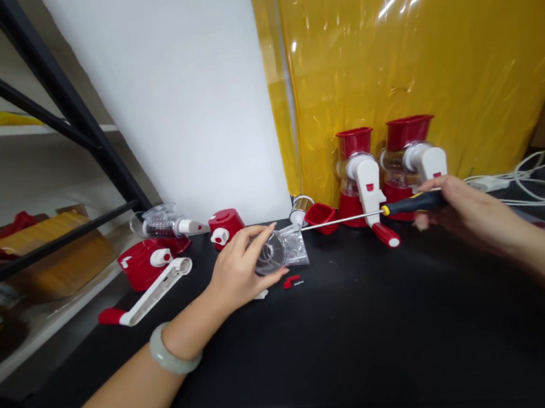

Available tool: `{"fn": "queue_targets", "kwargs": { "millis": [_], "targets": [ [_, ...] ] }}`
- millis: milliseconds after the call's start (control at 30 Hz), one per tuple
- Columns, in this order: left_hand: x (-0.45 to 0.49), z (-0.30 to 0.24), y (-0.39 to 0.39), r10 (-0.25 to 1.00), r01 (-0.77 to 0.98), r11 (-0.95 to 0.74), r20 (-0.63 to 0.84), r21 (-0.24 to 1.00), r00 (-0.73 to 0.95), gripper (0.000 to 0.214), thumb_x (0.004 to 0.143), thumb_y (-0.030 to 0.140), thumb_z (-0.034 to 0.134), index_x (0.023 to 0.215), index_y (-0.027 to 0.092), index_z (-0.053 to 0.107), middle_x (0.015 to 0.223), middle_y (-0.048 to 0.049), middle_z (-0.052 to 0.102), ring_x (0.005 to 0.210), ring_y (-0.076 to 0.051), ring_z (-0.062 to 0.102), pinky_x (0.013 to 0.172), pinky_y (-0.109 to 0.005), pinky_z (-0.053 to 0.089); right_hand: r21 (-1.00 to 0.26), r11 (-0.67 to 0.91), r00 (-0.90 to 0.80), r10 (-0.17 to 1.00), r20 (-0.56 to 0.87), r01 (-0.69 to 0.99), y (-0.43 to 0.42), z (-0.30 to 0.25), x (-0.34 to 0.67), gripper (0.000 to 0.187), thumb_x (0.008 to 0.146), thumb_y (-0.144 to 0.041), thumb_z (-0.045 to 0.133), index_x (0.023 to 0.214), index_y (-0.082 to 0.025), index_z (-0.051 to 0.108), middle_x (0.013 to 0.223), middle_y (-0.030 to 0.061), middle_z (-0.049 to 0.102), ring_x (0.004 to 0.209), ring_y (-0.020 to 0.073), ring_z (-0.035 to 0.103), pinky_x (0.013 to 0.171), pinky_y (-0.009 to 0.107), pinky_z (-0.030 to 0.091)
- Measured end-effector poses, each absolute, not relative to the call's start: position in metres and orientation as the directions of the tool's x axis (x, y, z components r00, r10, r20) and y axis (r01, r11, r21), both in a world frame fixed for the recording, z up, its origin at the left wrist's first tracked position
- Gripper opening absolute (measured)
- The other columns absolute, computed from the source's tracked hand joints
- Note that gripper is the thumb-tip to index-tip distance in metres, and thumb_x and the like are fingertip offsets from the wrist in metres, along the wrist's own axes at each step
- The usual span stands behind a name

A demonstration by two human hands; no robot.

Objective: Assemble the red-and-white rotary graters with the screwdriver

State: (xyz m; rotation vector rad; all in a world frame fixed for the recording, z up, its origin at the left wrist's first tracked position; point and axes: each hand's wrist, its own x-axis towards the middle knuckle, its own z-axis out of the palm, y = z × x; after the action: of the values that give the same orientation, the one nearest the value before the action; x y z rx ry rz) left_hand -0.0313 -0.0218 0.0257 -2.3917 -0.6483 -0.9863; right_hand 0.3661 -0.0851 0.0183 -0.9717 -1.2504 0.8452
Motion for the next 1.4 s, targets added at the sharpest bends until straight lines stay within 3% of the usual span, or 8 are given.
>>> {"fn": "queue_targets", "kwargs": {
  "millis": [133,333,500,700,933,1133,1300,1400],
  "targets": [
    [-0.032,0.025,-0.021,0.259,0.595,-0.771,0.742,-0.227,0.618,0.072,0.075,0.044,0.073,0.136,0.014,0.046,0.115,-0.0148,0.058,0.102,-0.026,0.060,0.083,-0.041,0.057,-0.917,0.374,0.125,0.925,0.358,-0.139,-0.088,0.022,0.365,0.049,0.070,-0.040,0.078,0.108,-0.033,0.048,0.108,-0.0015,0.063,0.099,0.0197,0.065,0.083,0.036,0.056],
    [-0.032,0.025,-0.021,0.251,0.589,-0.772,0.735,-0.241,0.630,0.072,0.076,0.043,0.073,0.136,0.015,0.046,0.115,-0.0150,0.058,0.103,-0.026,0.060,0.084,-0.040,0.056,-0.938,0.295,0.149,0.935,0.323,0.180,-0.091,0.025,0.367,0.044,0.079,-0.062,0.063,0.100,-0.025,0.055,0.064,-0.0018,0.060,0.052,0.0110,0.059,0.051,0.020,0.050],
    [-0.032,0.026,-0.020,0.246,0.599,-0.760,0.741,-0.252,0.625,0.072,0.076,0.044,0.073,0.135,0.012,0.047,0.114,-0.0148,0.058,0.101,-0.025,0.060,0.083,-0.038,0.056,-0.918,0.382,0.159,0.918,0.363,-0.109,-0.093,0.027,0.361,0.057,0.062,-0.039,0.083,0.107,-0.035,0.049,0.107,-0.0020,0.062,0.094,0.0188,0.066,0.076,0.032,0.058],
    [-0.031,0.026,-0.023,0.211,0.568,-0.773,0.729,-0.283,0.651,0.071,0.076,0.042,0.073,0.135,0.012,0.047,0.114,-0.0148,0.059,0.101,-0.025,0.061,0.083,-0.038,0.056,-0.940,0.314,0.198,0.921,0.336,0.137,-0.089,0.023,0.367,0.046,0.076,-0.064,0.065,0.099,-0.026,0.052,0.061,-0.0046,0.056,0.046,0.0092,0.054,0.048,0.019,0.046],
    [-0.032,0.026,-0.023,0.228,0.583,-0.767,0.736,-0.267,0.638,0.069,0.076,0.043,0.073,0.134,0.013,0.048,0.114,-0.0145,0.059,0.101,-0.025,0.061,0.084,-0.039,0.056,-0.948,0.300,0.150,0.947,0.283,-0.108,-0.092,0.028,0.365,0.049,0.067,-0.045,0.078,0.105,-0.032,0.048,0.093,-0.0008,0.065,0.077,0.0205,0.068,0.064,0.031,0.056],
    [-0.032,0.025,-0.023,0.219,0.554,-0.790,0.725,-0.262,0.653,0.070,0.077,0.041,0.073,0.136,0.014,0.046,0.115,-0.0150,0.059,0.103,-0.026,0.060,0.084,-0.040,0.056,-0.947,0.321,0.101,0.941,0.323,0.032,-0.091,0.024,0.368,0.037,0.086,-0.058,0.054,0.101,-0.024,0.054,0.050,-0.0034,0.050,0.044,0.0139,0.051,0.045,0.025,0.045],
    [-0.032,0.025,-0.023,0.241,0.568,-0.785,0.723,-0.247,0.648,0.071,0.077,0.042,0.072,0.137,0.015,0.045,0.117,-0.0149,0.059,0.104,-0.026,0.060,0.085,-0.040,0.055,-0.939,0.302,0.136,0.950,0.282,-0.162,-0.092,0.029,0.364,0.041,0.070,-0.047,0.075,0.100,-0.028,0.054,0.095,-0.0001,0.065,0.083,0.0198,0.067,0.067,0.031,0.058],
    [-0.032,0.025,-0.024,0.239,0.563,-0.787,0.717,-0.252,0.655,0.071,0.077,0.041,0.072,0.138,0.015,0.045,0.117,-0.0148,0.058,0.104,-0.026,0.060,0.085,-0.040,0.055,-0.934,0.349,0.157,0.929,0.335,-0.075,-0.092,0.029,0.365,0.040,0.070,-0.045,0.077,0.098,-0.028,0.053,0.088,-0.0029,0.064,0.075,0.0149,0.066,0.069,0.027,0.057]
  ]
}}
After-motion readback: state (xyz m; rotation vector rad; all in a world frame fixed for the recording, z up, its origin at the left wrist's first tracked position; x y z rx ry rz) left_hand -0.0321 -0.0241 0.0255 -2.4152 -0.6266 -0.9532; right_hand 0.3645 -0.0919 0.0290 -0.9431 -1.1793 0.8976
